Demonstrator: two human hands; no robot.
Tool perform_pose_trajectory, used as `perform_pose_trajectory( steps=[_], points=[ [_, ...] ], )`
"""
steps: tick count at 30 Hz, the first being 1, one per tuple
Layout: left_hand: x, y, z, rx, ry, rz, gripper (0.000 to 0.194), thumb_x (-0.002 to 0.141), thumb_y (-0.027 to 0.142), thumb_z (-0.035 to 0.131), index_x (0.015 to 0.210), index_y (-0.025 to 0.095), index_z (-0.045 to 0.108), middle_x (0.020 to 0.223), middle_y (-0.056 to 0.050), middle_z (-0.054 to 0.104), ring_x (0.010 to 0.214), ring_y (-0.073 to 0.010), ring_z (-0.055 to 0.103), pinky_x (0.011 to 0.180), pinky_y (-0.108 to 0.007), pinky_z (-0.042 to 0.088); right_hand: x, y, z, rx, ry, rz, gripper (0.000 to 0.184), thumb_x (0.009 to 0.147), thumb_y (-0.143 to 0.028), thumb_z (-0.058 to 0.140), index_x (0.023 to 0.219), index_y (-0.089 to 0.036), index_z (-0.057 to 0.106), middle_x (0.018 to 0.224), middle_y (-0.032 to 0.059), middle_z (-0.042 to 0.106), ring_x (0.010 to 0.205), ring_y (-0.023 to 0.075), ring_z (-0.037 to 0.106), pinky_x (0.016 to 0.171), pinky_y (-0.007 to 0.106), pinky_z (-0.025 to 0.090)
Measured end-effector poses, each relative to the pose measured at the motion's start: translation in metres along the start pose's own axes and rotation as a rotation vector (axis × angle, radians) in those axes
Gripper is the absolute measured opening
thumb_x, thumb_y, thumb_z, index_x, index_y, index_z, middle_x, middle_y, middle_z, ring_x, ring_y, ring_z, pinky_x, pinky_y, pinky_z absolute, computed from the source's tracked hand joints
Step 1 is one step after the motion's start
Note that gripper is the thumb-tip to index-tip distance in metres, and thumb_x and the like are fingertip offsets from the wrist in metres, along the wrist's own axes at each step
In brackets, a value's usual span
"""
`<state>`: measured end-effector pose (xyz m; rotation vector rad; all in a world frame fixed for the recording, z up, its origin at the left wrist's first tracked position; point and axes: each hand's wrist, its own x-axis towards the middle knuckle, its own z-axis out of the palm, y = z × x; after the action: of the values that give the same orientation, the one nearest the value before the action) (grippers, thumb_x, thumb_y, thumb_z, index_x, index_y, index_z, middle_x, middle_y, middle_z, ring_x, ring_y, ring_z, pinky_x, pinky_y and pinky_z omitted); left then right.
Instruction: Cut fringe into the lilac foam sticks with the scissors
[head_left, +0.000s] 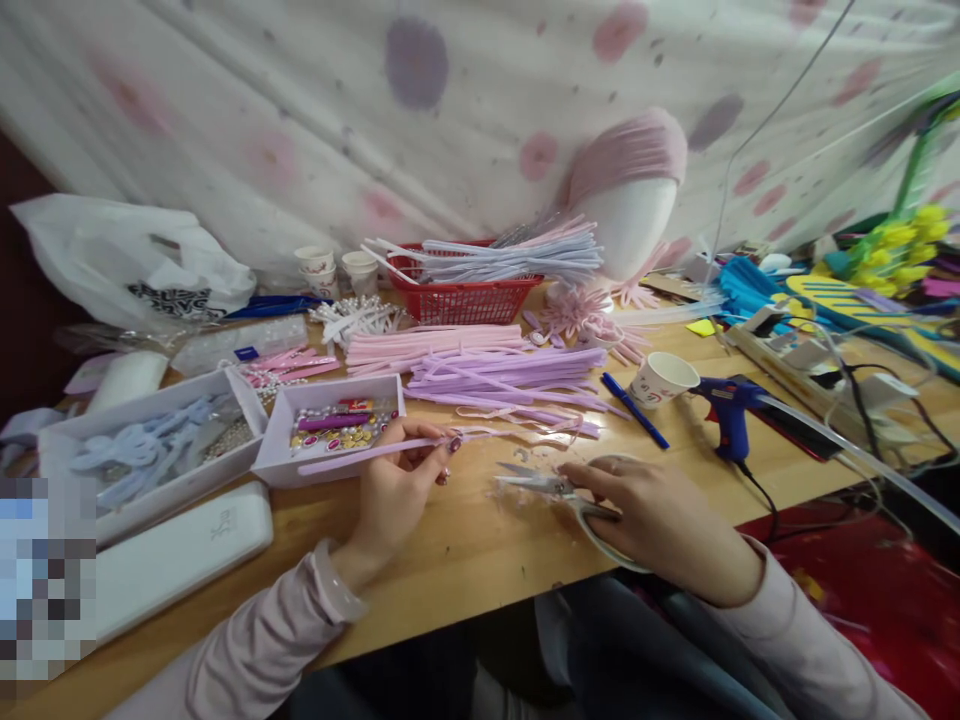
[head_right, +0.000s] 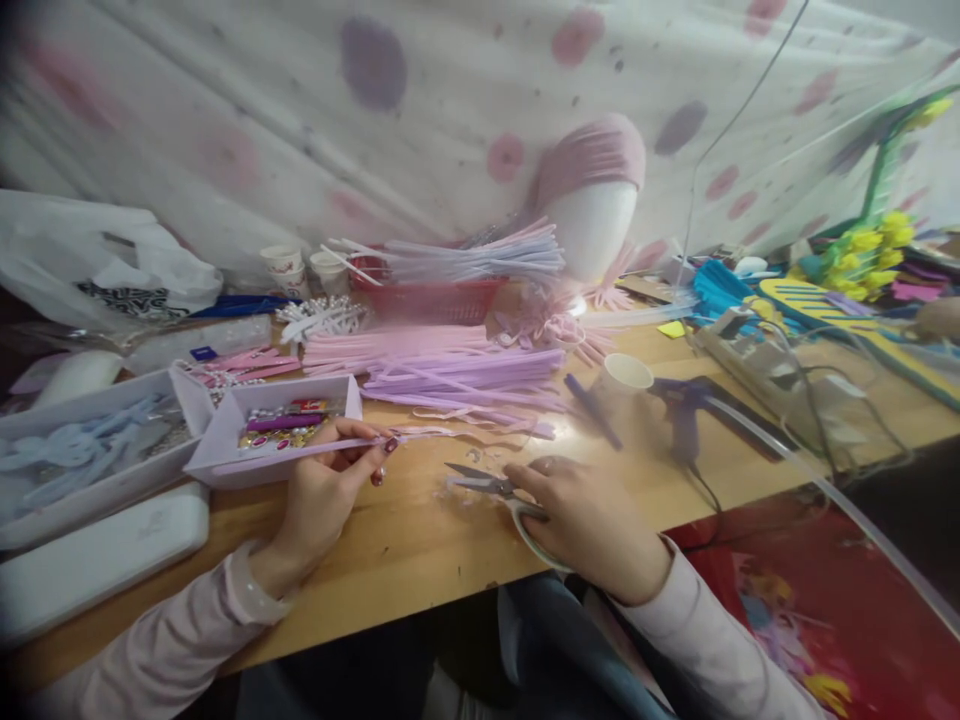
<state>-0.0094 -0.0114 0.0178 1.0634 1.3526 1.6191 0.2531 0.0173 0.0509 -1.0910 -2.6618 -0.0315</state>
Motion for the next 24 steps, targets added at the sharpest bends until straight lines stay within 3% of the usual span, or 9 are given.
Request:
perform_pose_trajectory(
  steps=[4, 7, 9, 13, 17, 24],
  points=[
    [0.0, 0.0, 0.001, -0.008, -0.023, -0.004, 0.021, 0.072, 0.023, 0.075, 0.077, 0.019, 0.055, 0.078, 0.0, 0.07, 0.052, -0.0074, 0.055, 0.048, -0.019, 0.047, -0.005, -0.007, -0.008, 0.312, 0.311, 0.13, 0.03, 0.084, -0.023, 0.061, 0.115, -0.024, 0.064, 0.077, 0.0012, 0.069, 0.058, 0.0139, 0.059, 0.055, 0.026, 0.049],
    [-0.002, -0.002, 0.002, -0.004, -0.113, -0.007, 0.018, 0.072, 0.02, 0.075, 0.074, 0.018, 0.057, 0.079, -0.001, 0.071, 0.056, -0.0084, 0.058, 0.05, -0.019, 0.046, 0.0, -0.018, -0.002, 0.557, 0.46, 0.295, 0.029, 0.084, -0.031, 0.068, 0.111, -0.024, 0.064, 0.09, 0.004, 0.071, 0.065, 0.015, 0.061, 0.057, 0.027, 0.051],
    [-0.004, -0.003, 0.003, -0.02, -0.18, -0.013, 0.016, 0.073, 0.019, 0.074, 0.072, 0.018, 0.058, 0.079, -0.002, 0.072, 0.058, -0.0087, 0.059, 0.051, -0.019, 0.046, 0.006, -0.025, 0.007, 0.685, 0.451, 0.344, 0.031, 0.081, -0.035, 0.071, 0.109, -0.023, 0.064, 0.095, 0.0052, 0.071, 0.07, 0.0158, 0.063, 0.059, 0.026, 0.052],
    [-0.005, -0.003, 0.002, -0.102, -0.26, -0.109, 0.023, 0.07, 0.02, 0.078, 0.068, 0.017, 0.055, 0.08, -0.005, 0.074, 0.053, -0.0085, 0.058, 0.048, -0.02, 0.046, 0.014, -0.034, 0.026, 0.927, 0.316, 0.379, 0.032, 0.078, -0.038, 0.074, 0.104, -0.021, 0.064, 0.092, 0.0045, 0.072, 0.078, 0.0183, 0.068, 0.069, 0.028, 0.058],
    [-0.005, -0.005, 0.001, -0.199, -0.295, -0.203, 0.03, 0.065, 0.022, 0.082, 0.067, 0.017, 0.052, 0.078, -0.005, 0.075, 0.05, -0.0082, 0.056, 0.045, -0.02, 0.045, 0.011, -0.033, 0.035, 0.963, 0.25, 0.384, 0.033, 0.078, -0.039, 0.073, 0.104, -0.02, 0.065, 0.092, 0.0061, 0.072, 0.078, 0.0195, 0.069, 0.069, 0.03, 0.059],
    [-0.003, -0.008, 0.0, -0.236, -0.312, -0.209, 0.03, 0.07, 0.022, 0.081, 0.068, 0.018, 0.051, 0.081, -0.003, 0.075, 0.055, -0.0079, 0.058, 0.049, -0.019, 0.045, 0.006, -0.034, 0.035, 1.003, 0.309, 0.404, 0.034, 0.073, -0.036, 0.077, 0.1, -0.021, 0.064, 0.083, 0.0035, 0.069, 0.071, 0.0163, 0.067, 0.068, 0.028, 0.059]
  ],
)
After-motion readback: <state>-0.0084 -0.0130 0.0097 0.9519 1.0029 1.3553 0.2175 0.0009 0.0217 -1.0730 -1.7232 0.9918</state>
